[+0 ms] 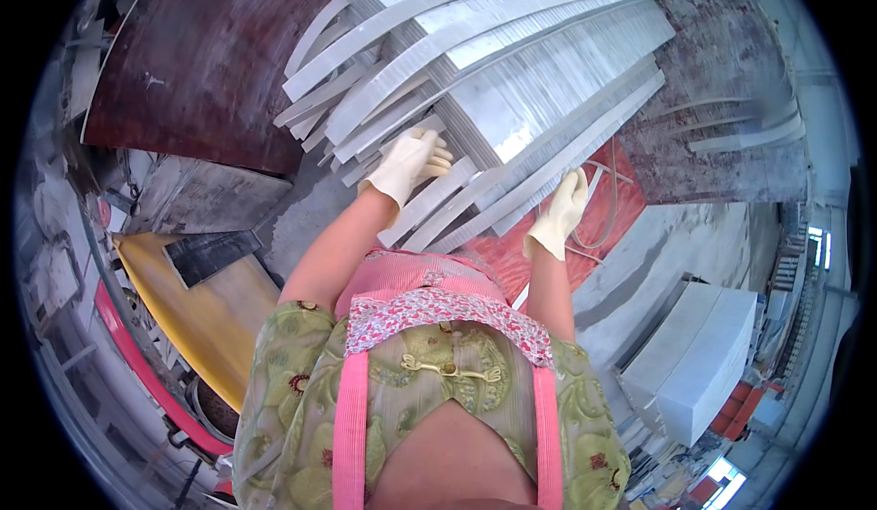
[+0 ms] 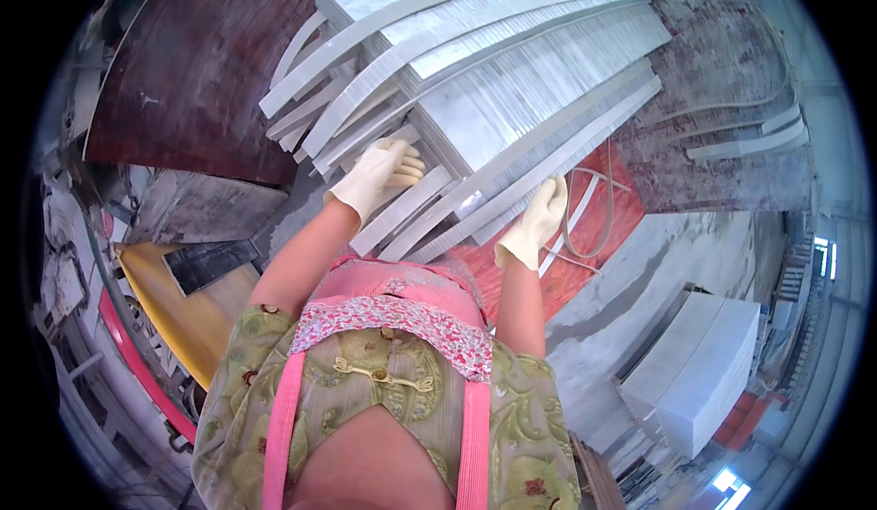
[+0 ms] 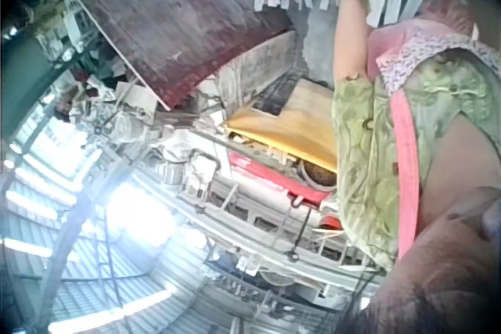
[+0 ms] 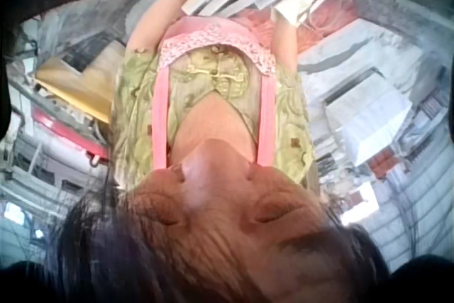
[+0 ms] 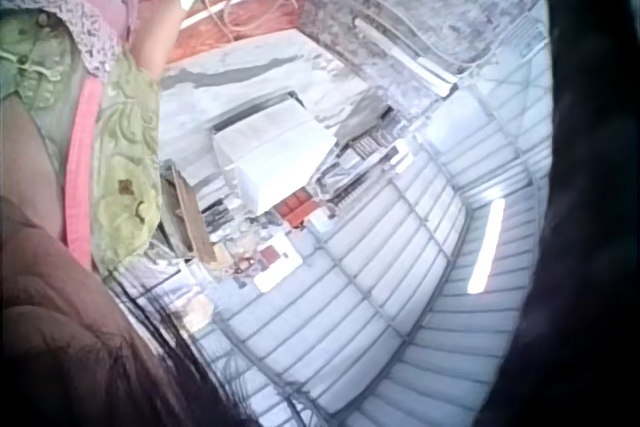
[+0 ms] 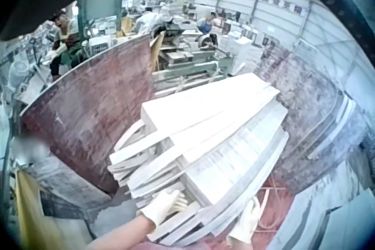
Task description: The person picks up long white planks from a conveyor belt and stacks them on a nearby pile. They handle the planks one at a time, placing them carefully to maintain alignment.
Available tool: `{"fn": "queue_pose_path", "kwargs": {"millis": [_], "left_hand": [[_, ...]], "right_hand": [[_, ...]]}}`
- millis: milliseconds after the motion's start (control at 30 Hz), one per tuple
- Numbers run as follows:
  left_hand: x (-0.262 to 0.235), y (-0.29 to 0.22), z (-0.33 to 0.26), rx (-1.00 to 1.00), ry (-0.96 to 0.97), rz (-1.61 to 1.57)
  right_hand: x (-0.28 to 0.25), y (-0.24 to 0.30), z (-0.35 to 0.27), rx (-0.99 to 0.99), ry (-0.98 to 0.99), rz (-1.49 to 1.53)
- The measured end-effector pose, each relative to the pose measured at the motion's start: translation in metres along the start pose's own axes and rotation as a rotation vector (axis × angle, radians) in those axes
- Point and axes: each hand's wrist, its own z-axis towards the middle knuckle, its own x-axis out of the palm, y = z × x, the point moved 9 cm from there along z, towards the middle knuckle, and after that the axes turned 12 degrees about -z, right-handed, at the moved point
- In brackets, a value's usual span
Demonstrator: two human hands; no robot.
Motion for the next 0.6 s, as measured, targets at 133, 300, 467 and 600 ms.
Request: {"fn": "queue_pose_path", "kwargs": {"millis": [133,300,467,600], "left_hand": [[-0.013,-0.007,-0.01,0.056,-0.043,0.048],[-0.007,-0.011,-0.026,0.084,-0.069,0.086],[0.008,-0.008,-0.042,0.12,-0.089,0.109],[0.01,-0.002,-0.05,0.134,-0.117,0.124]], "right_hand": [[-0.047,-0.055,-0.007,0.125,-0.105,0.204],[-0.07,-0.099,-0.011,0.24,-0.074,0.204],[-0.051,-0.103,-0.005,0.204,0.084,0.119],[-0.021,-0.096,-0.005,0.189,0.286,0.068]]}}
